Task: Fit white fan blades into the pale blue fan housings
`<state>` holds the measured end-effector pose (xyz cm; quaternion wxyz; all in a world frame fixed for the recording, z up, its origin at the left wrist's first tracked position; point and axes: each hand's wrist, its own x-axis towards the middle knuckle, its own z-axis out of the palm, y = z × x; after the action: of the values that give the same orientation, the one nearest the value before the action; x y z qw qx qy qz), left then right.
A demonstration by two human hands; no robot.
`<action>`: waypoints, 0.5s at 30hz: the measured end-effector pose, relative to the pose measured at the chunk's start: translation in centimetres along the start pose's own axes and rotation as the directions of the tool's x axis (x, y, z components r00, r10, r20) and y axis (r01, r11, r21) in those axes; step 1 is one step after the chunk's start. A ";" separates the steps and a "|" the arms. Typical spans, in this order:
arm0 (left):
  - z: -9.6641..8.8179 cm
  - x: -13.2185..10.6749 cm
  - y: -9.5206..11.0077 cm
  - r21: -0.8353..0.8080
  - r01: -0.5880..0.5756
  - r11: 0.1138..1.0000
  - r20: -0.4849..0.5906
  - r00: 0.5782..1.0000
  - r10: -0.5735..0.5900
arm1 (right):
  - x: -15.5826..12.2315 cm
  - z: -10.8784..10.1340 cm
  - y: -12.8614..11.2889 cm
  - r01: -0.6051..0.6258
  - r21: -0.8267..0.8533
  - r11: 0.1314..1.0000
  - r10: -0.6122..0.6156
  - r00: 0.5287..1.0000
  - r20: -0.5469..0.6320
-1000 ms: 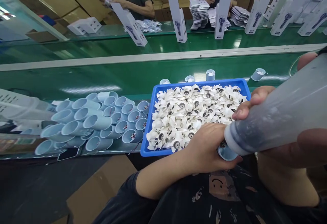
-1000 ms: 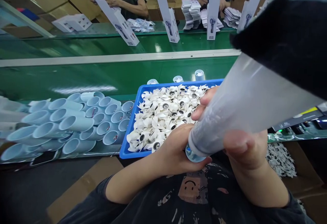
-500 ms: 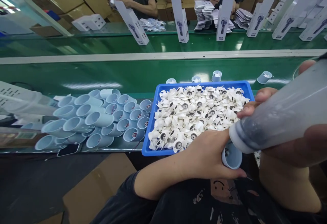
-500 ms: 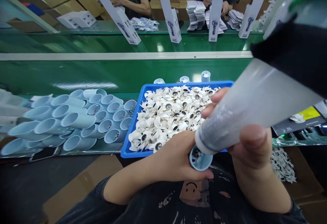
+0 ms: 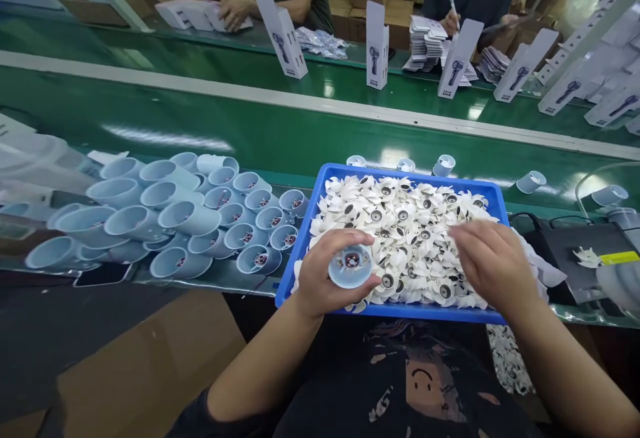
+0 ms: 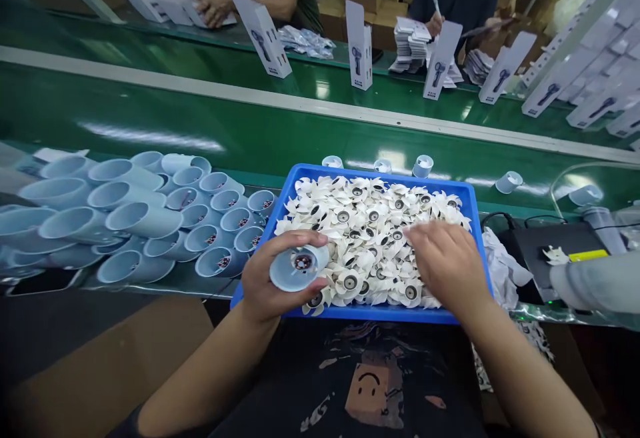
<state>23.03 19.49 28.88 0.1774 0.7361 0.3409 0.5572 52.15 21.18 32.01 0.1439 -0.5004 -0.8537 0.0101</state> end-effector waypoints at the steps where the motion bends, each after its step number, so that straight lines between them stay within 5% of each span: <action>1: 0.1 0.1 0.1 0.024 -0.003 1.000 0.030 1.000 0.002 | 0.9 1.0 0.2 0.004 -0.061 0.998 0.000 0.998 0.068; 5: 0.1 0.1 0.2 0.062 0.041 0.997 0.082 0.996 -0.047 | 2.4 2.9 0.4 0.052 -0.204 0.978 0.004 0.965 0.264; 12: 0.1 0.4 0.2 0.116 0.003 0.993 0.160 0.987 -0.022 | 3.2 1.7 -0.6 0.021 -0.273 0.962 0.101 0.900 0.425; 15: 0.3 0.1 0.1 0.104 0.081 0.991 0.135 0.986 -0.095 | 3.7 1.7 -0.5 -0.017 -0.273 0.962 0.142 0.883 0.447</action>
<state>23.33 19.53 28.94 0.1889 0.7654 0.3868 0.4784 49.55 24.34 31.39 -0.1310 -0.5331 -0.8355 0.0224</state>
